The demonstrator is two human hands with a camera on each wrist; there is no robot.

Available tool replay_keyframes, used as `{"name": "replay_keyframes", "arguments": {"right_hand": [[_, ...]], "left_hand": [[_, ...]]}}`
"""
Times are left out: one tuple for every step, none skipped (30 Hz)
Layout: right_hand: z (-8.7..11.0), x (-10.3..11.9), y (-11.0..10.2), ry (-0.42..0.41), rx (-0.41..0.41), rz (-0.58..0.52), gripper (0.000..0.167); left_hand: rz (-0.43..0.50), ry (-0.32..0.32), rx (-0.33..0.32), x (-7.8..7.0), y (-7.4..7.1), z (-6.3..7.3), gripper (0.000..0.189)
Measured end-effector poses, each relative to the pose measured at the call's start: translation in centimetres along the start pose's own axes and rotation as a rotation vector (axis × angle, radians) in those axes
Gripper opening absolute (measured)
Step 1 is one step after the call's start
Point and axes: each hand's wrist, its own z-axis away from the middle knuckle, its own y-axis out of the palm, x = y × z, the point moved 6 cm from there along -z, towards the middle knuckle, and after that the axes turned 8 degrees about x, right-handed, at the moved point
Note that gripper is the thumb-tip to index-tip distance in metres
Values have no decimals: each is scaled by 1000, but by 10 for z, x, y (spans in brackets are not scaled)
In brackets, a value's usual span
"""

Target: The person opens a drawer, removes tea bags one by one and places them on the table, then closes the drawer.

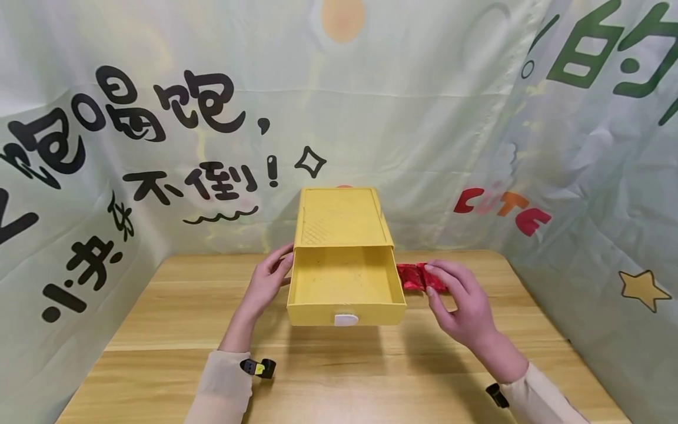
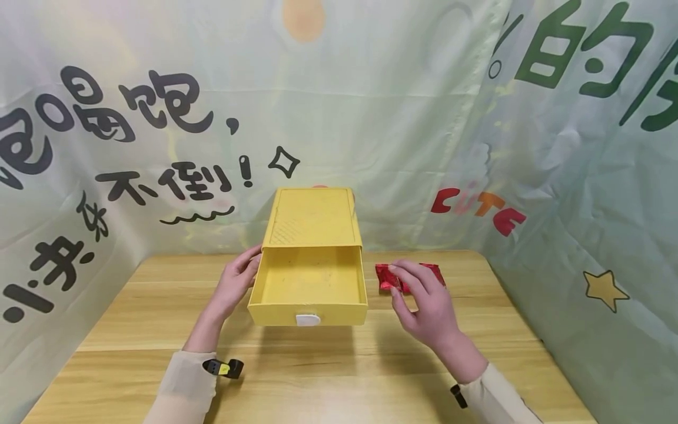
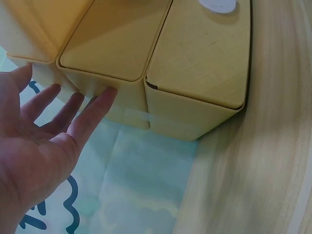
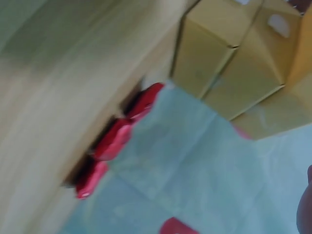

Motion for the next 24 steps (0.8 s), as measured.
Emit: {"name": "replay_keyframes", "arguments": {"right_hand": [[-5,6,-1,-23,-15,-5,38],[-10,11,-2,-44,-24,-3,38],[-15,17,-2,-62,-28,-2,37],[-19,22,-3,-81,-33,-2,36],[-24,27,-2,-102,-37,-5,35],[-28,33,-2,-123,-40,-8,33],[-31,38,-2,-143,-43,-11,32],[-35,43,-1,-159,-40,-12,31],[-38,48,-1,-177,-42,-12,30],[-41,53,0,-196,-50,-8,28],[-44,59,1,-214,-56,-2,27],[-47,64,2,-232,-60,7,25],[-49,69,3,-249,-64,16,24],[-51,74,4,-267,-68,27,23],[-53,79,6,-287,-76,35,21],[-55,84,7,-307,-80,41,20],[-55,88,9,-326,-80,46,19],[-56,92,11,-345,-79,50,18],[-56,95,13,-364,-78,55,17],[-56,98,16,-381,-75,58,17],[-56,101,18,-399,-70,62,17],[-55,104,21,-416,-63,67,16],[-54,106,24,-433,-55,73,17],[-54,109,26,-448,-45,77,17]], "left_hand": [[2,0,-2,0,0,0,47],[3,2,-2,0,0,0,48],[1,2,-1,-1,0,1,48],[-1,2,-1,-1,0,1,48],[-2,2,-1,-1,0,1,48],[-2,2,-2,-1,1,1,48],[-4,3,-2,-1,0,1,48],[-4,5,-3,-1,0,1,48],[-4,7,-4,-1,0,1,48],[-3,9,-4,-1,0,1,48],[-3,10,-5,-1,0,1,48],[-4,12,-5,-1,0,1,48],[-4,14,-5,-1,0,1,48],[-3,15,-5,-1,0,1,48],[-4,15,-5,-1,0,1,48],[-7,14,-4,0,0,1,48],[-9,14,-3,0,0,1,48],[-9,14,-2,0,0,0,48],[-9,14,-2,0,0,0,48],[-9,13,-2,0,0,0,48],[-11,13,-2,0,0,0,48],[-11,14,0,0,0,0,48],[-10,14,1,0,1,0,48],[-12,14,1,0,1,0,48]]}}
